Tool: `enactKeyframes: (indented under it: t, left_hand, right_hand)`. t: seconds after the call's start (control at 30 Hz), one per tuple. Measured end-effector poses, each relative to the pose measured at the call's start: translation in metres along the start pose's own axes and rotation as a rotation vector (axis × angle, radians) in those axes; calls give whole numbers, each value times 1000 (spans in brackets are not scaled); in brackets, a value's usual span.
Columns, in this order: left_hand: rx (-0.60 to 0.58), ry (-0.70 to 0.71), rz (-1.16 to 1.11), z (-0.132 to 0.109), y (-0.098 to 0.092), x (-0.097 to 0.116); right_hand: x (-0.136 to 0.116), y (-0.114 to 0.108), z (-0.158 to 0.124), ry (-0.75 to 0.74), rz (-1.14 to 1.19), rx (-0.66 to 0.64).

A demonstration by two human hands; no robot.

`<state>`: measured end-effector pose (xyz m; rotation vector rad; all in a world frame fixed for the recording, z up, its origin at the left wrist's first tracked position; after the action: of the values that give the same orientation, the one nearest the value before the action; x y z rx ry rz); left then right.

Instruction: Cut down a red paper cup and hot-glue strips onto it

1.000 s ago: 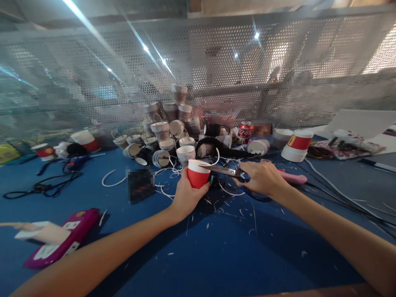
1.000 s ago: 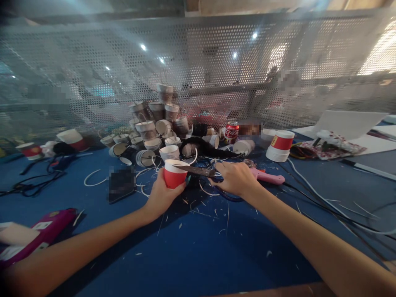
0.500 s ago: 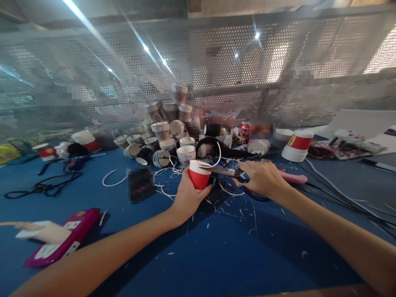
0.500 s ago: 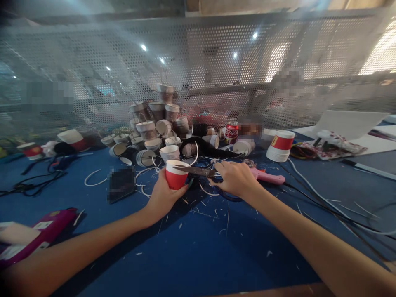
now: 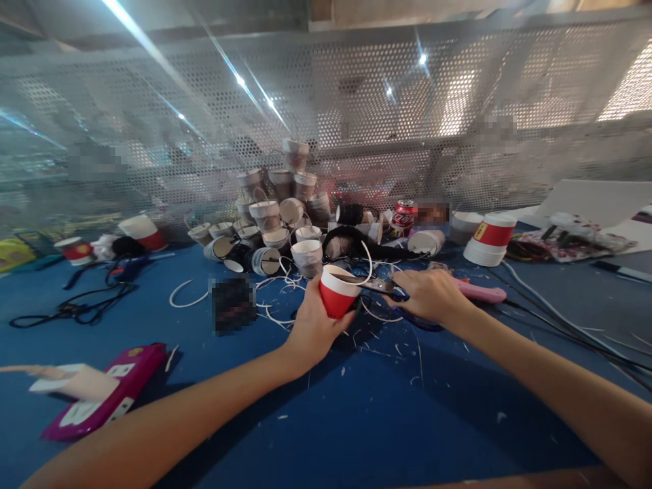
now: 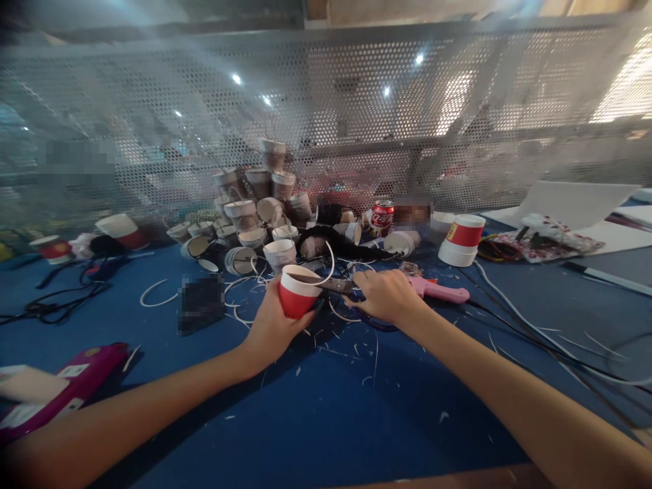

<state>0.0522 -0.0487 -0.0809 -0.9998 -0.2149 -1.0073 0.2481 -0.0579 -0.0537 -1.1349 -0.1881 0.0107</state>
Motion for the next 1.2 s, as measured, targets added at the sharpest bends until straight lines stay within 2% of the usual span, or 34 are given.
enactKeyframes:
  t: [0.17,0.33,0.43,0.6,0.77,0.87,1.0,1.2]
  left_hand:
    - [2,1,-4,-1,1,3]
    - [-67,-125,-204,-2,1,5]
    - [-55,-140,-305,-2,0,3]
    - [25,-112,-391,2,0,-7]
    - [71,-134,-407,3,0,-12]
    - [46,-111,-389,1,0,-9]
    - [-3,-77,-362,-1,0,-4]
    - [-7,-84,-305,0,-2,-5]
  right_hand:
    - [-4,1,1,76,7,-63]
    - [7,2,6,214,119,-131]
    - [15,3,10,236,213,-126]
    - [21,4,13,184,336,-92]
    - [17,5,9,137,300,-121]
    - [11,6,7,72,320,-129]
    - [5,7,7,-69,401,-77]
    - [12,7,10,-64,384,5]
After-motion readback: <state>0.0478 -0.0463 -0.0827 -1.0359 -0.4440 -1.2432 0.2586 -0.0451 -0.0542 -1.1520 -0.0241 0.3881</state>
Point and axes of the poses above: each hand's wrist, its own z-axis towards the middle knuckle, its own y-axis out of the palm, x = y × z, the point moved 6 cm from there along z, towards the middle knuckle, and after that the axes turned 11 degrees about y, right-handed, at the moved point
